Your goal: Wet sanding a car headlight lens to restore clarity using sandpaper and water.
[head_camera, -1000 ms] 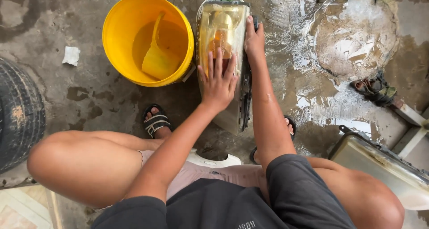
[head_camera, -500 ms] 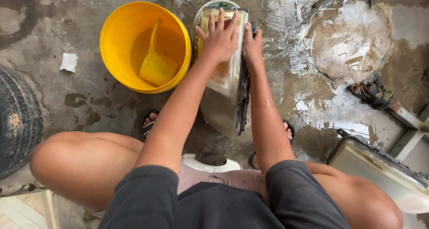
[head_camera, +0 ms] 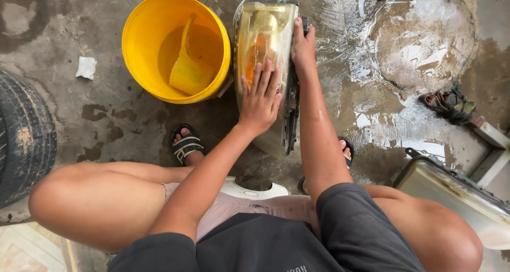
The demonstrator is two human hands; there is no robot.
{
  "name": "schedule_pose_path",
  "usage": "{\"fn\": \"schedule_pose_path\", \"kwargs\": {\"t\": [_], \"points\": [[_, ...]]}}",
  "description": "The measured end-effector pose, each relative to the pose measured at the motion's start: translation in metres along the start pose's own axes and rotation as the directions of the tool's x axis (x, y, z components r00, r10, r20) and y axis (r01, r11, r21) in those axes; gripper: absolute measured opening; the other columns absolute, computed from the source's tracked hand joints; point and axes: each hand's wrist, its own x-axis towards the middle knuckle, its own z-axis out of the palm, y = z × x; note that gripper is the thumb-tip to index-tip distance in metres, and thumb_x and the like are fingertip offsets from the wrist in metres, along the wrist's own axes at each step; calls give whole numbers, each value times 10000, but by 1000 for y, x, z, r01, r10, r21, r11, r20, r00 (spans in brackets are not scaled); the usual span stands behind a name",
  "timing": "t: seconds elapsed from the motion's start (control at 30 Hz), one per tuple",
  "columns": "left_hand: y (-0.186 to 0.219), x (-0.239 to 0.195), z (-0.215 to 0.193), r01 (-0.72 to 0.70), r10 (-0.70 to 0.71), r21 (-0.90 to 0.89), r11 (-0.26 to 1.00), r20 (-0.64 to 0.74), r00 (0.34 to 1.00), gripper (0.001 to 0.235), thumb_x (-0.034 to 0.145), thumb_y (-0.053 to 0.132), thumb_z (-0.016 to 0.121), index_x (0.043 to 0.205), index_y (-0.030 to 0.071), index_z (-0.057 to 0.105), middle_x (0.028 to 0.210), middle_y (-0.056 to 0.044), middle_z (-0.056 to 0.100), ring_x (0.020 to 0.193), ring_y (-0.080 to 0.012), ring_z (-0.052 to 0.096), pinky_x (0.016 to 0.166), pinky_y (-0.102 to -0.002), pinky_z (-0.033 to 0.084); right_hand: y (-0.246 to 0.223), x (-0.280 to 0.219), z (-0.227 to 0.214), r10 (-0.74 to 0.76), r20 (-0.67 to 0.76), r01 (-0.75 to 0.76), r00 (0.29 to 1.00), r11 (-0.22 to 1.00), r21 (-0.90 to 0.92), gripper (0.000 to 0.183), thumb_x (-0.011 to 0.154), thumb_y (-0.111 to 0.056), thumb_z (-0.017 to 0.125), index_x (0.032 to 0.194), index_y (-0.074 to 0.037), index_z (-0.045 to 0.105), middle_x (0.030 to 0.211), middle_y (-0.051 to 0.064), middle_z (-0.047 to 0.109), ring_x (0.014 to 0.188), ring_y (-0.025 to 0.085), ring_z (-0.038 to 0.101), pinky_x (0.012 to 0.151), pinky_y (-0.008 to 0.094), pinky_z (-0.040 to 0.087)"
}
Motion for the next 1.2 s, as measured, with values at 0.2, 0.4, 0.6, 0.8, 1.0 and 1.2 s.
{"fn": "schedule_pose_path", "kwargs": {"t": [0.2,0.4,0.6,0.8,1.0,1.2], "points": [[-2,37,-13,52,-62,69,996,154,986,625,1098,365,390,1659,210,165,1728,-44,28,1597,-296,11,1170,-805,-18,18,10,0,-5,-41,5,999,1000,-21,644,967,-569,436,1246,8,504,1143,241,674,1027,294,714,877,418,593],[-18,149,-40,208,-225,87,974,453,862,593,1090,433,163,1638,226,75,1698,-40,-27,1552,-300,-29,1161,-769,-38,10,4,-1,6,-46,-7,999,1000,-5,544,984,-508,437,1168,-6,535,1046,183,682,943,240,704,836,397,590],[-35,172,-16,220,-226,62,974,407,885,615,1050,400,195,1618,165,219,1687,-103,121,1541,-385,68,1129,-784,-35,21,20,3,24,-76,-25,997,1000,-16,514,980,-493,473,1095,-1,568,940,119,663,828,170,652,777,331,571],[-11,93,-22,135,-148,71,988,212,966,589,1087,348,320,1638,191,187,1706,-88,41,1565,-348,47,1183,-766,39,17,17,4,43,-82,-43,996,999,8,553,976,-504,469,1165,9,549,1055,186,694,913,209,712,810,342,596],[2,-25,36,19,-32,-72,997,-184,982,663,1098,338,423,1661,134,139,1732,-154,33,1608,-434,27,1271,-709,62,18,15,3,32,-48,-34,998,999,-36,560,988,-550,419,1126,-17,522,1038,164,659,915,233,687,830,395,580],[-6,4,32,79,-85,-133,988,-40,996,594,1079,341,292,1654,278,155,1740,-79,25,1589,-343,-66,1188,-654,-116,41,24,7,23,-96,-24,995,1000,-13,586,943,-713,555,1056,-138,554,917,116,687,893,293,694,782,424,546]]}}
